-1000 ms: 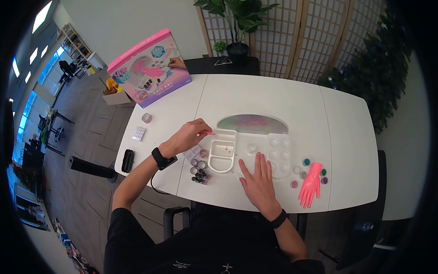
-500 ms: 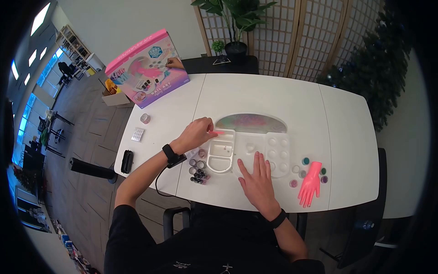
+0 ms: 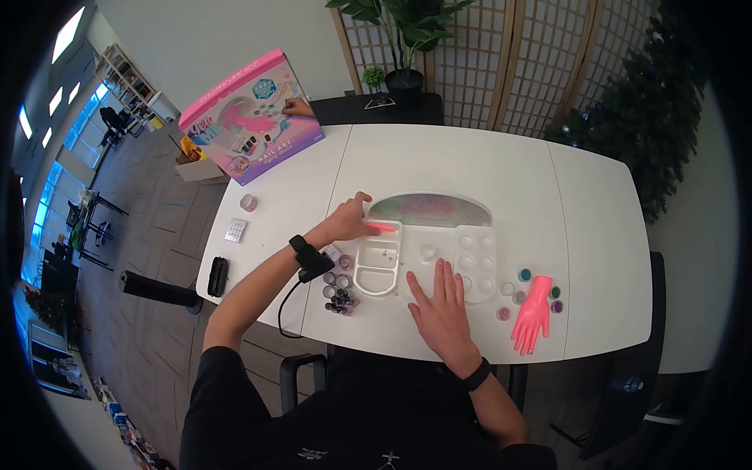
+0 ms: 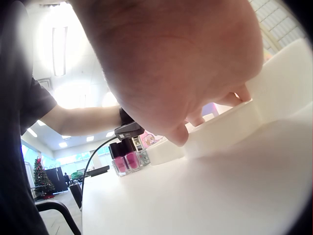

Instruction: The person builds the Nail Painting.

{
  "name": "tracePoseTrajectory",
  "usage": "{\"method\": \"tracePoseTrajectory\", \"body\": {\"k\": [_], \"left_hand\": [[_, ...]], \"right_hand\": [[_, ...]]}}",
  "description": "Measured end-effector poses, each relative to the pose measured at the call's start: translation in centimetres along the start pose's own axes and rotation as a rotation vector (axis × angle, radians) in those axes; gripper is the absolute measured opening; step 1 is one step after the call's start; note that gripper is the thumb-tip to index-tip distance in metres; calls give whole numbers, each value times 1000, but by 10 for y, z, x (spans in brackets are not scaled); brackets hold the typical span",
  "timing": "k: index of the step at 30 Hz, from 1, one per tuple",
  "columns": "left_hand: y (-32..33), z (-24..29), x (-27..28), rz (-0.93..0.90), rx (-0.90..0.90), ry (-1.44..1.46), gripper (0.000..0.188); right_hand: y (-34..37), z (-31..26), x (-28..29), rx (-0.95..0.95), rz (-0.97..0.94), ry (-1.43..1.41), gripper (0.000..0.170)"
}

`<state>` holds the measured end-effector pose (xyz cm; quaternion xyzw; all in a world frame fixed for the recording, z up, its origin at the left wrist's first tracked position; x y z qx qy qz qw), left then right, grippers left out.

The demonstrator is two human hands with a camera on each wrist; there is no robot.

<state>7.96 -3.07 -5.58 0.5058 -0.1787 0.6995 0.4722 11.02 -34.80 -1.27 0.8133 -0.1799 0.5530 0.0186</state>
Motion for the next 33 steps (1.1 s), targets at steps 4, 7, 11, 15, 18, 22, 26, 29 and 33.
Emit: {"method": "tracePoseTrajectory", "body": {"k": [4,7,11,15,18,22,26,29,33], "left_hand": [[-7,-3,-6,-43,40,25,109],[-12,-1,-9,-56,41,30,113],[-10,-2,-6,-90,19,48,112],[24,7,42,-54,28,127,91],[56,-16,74,-34,-4,31,79],[115,-53,69,22,123,-202,84],[159,-64,42,51,298,-345,106],[165,-77,19,100,326,-287,113],[168,-80,13,138,375,-149,113]], "right_hand": [[0,0,0,-1,-3,-1,66],[0,-1,1,1,3,-6,66],[1,-3,2,10,12,-5,67],[1,-2,2,9,17,1,68],[0,-1,0,2,1,-4,67],[0,-2,0,-10,-20,10,66],[1,0,-3,-10,-22,21,64],[2,-2,-5,-10,-26,25,63],[-1,-1,-3,-7,-30,18,62]]}}
Point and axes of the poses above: each hand's wrist, its own y-axis away from the middle knuckle, its own x-axis out of the back of the hand, z = x × y, the point moved 6 cm from there along -y, towards the middle knuckle, and after that the axes turned 8 degrees about -y, right-handed, at the moved point
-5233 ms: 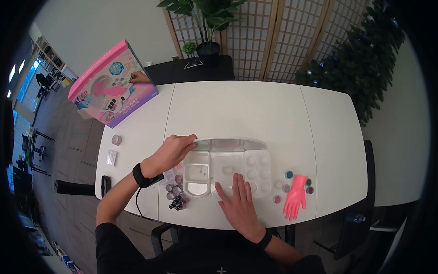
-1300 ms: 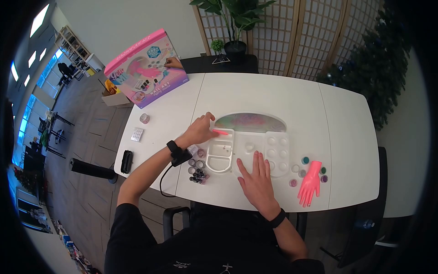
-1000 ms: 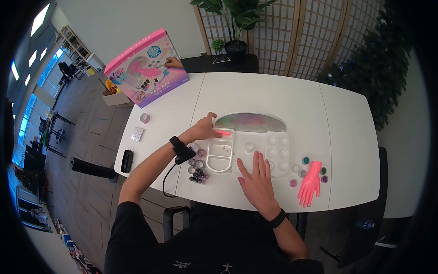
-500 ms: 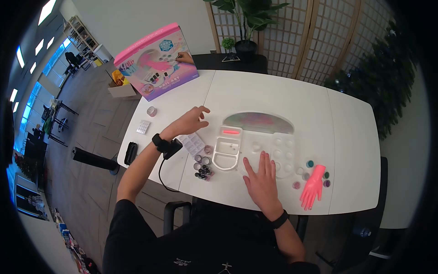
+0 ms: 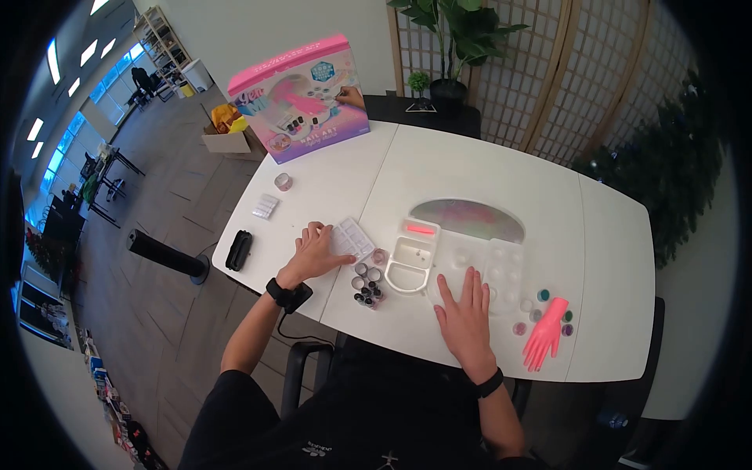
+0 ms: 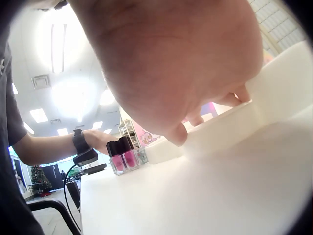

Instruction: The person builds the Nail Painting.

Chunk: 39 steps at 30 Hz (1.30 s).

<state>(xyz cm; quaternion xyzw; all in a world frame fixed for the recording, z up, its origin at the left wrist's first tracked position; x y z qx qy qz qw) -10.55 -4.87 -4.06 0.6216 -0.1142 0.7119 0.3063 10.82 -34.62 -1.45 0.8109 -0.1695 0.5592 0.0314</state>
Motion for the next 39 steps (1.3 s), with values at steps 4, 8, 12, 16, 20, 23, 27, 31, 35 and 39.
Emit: {"method": "tracePoseTrajectory", "body": {"k": [4,8,12,16,20,23,27,31,35,39], "left_hand": [[-4,-10,-6,71,6,197,97],[-11,-15,12,-64,-25,696,66],[-22,-4,51,73,-62,910,49],[-37,33,76,153,-196,972,34],[-46,85,76,125,-360,913,24],[-51,109,72,99,-411,819,26],[-56,123,65,71,-429,731,29],[-57,127,61,44,-435,722,29],[-54,134,57,31,-466,766,35],[-56,136,56,-2,-446,725,43]], "right_hand": [[0,-1,1,3,2,4,62],[1,-1,1,9,12,-7,62],[1,0,0,-5,4,-18,62],[1,0,1,-8,4,-37,63],[1,0,1,-12,6,-58,64],[1,-1,2,-11,7,-59,64],[1,0,2,-5,10,-59,65],[1,-1,2,-6,10,-50,65],[1,-1,2,-1,13,-31,64],[1,-2,4,9,20,-29,64]]}}
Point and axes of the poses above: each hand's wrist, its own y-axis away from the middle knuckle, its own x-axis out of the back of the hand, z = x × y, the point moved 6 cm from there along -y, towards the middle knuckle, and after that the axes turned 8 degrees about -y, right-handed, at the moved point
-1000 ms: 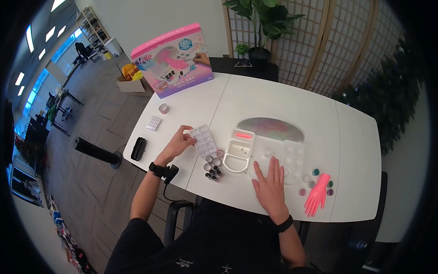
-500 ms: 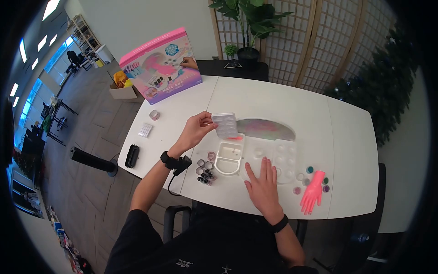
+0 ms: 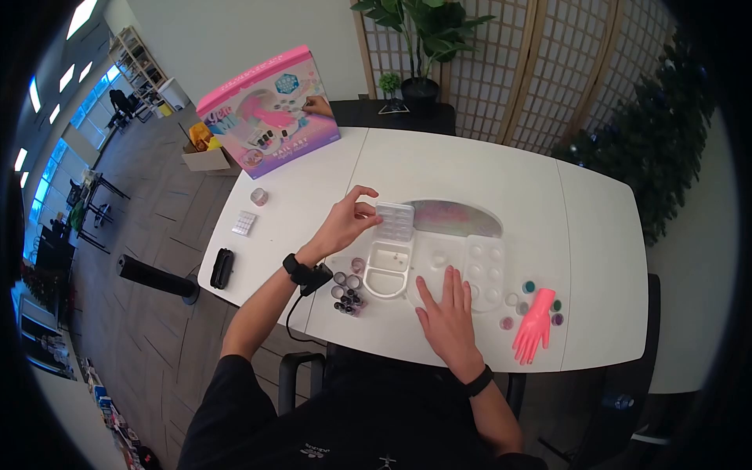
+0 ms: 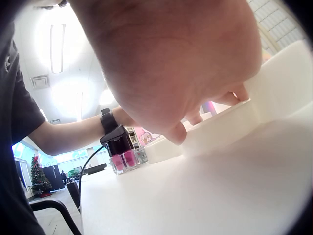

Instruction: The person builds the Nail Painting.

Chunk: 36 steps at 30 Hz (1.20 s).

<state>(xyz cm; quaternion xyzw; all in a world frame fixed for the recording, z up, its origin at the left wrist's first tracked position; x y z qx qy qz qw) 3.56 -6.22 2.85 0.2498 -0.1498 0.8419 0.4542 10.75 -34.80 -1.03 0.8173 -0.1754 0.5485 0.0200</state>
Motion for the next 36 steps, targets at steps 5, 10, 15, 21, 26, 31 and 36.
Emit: {"method": "tracePoseTrajectory", "body": {"k": [5,10,15,21,26,31,36], "left_hand": [[-6,-9,-4,-23,9,-17,47],[-8,-16,-4,-47,19,-61,53],[7,-8,-1,5,-29,-114,51],[63,-4,30,30,-63,-205,25],[119,-27,31,-89,-42,-305,12],[160,-37,15,-162,-38,-326,20],[171,-45,-2,-173,-2,-316,20]], "right_hand": [[0,0,-2,4,12,9,64],[1,0,-2,15,26,20,64],[0,2,-4,10,13,28,63],[-6,0,6,-33,-4,-47,61],[-10,-4,17,-65,3,-117,55],[-4,-7,31,-120,64,-231,44],[5,-10,37,-139,68,-278,37]]}}
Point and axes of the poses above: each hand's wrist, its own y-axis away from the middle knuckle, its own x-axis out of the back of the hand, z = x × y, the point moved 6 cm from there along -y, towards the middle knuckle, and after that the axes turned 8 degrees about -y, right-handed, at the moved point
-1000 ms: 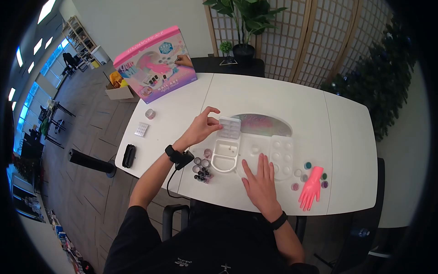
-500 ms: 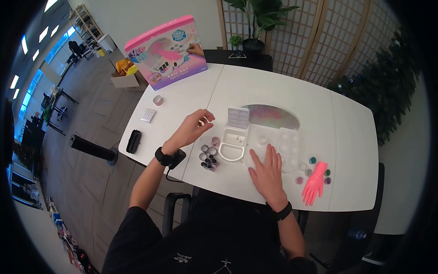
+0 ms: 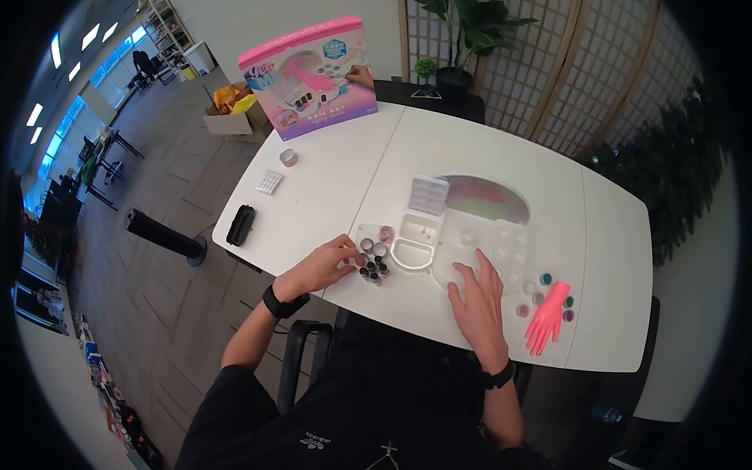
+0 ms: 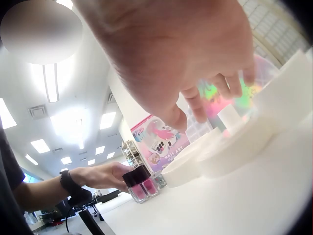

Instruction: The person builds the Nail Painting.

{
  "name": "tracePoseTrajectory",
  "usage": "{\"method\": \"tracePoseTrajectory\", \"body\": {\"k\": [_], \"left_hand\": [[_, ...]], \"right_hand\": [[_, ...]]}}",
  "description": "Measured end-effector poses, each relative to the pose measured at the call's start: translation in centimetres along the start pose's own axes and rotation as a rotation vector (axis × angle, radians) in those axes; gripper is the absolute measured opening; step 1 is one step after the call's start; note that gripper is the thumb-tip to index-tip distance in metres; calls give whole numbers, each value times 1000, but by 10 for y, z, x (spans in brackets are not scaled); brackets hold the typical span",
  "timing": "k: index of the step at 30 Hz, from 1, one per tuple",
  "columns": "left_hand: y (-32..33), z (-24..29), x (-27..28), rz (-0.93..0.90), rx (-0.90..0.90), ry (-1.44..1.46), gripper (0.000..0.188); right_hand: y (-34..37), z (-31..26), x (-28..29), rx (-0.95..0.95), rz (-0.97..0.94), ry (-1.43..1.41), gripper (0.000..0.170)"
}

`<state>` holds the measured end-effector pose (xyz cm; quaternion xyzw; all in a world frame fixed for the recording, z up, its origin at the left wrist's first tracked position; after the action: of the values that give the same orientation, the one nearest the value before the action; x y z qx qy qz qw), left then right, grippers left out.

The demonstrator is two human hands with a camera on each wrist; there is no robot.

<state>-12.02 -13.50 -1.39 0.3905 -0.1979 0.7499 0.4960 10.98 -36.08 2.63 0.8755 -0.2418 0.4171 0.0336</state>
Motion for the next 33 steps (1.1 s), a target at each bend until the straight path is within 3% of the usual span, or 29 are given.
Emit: {"method": "tracePoseTrajectory", "body": {"k": [4,10,19,22,28,33], "left_hand": [[-1,12,13,47,115,-7,22],[-22,21,29,126,13,-30,22],[-40,32,17,22,-108,-89,20],[-47,31,9,49,-186,-228,18],[-52,36,8,98,-216,-314,18],[-44,44,27,156,-177,-217,15]], "right_hand": [[7,-1,1,3,11,-26,35],[13,-3,0,-5,10,-74,33],[16,3,1,-29,31,-113,28],[14,4,1,-29,24,-130,28],[13,6,5,-23,45,-140,27],[13,7,7,-14,62,-150,25]]}}
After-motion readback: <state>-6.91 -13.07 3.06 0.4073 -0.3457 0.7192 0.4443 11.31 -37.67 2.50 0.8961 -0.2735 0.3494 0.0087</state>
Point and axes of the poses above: each hand's wrist, its own y-axis away from the middle knuckle, its own x-axis out of the back of the hand, z = x × y, the point moved 6 cm from there along -y, towards the middle knuckle, and after that the axes turned 8 degrees about -y, right-handed, at the moved point
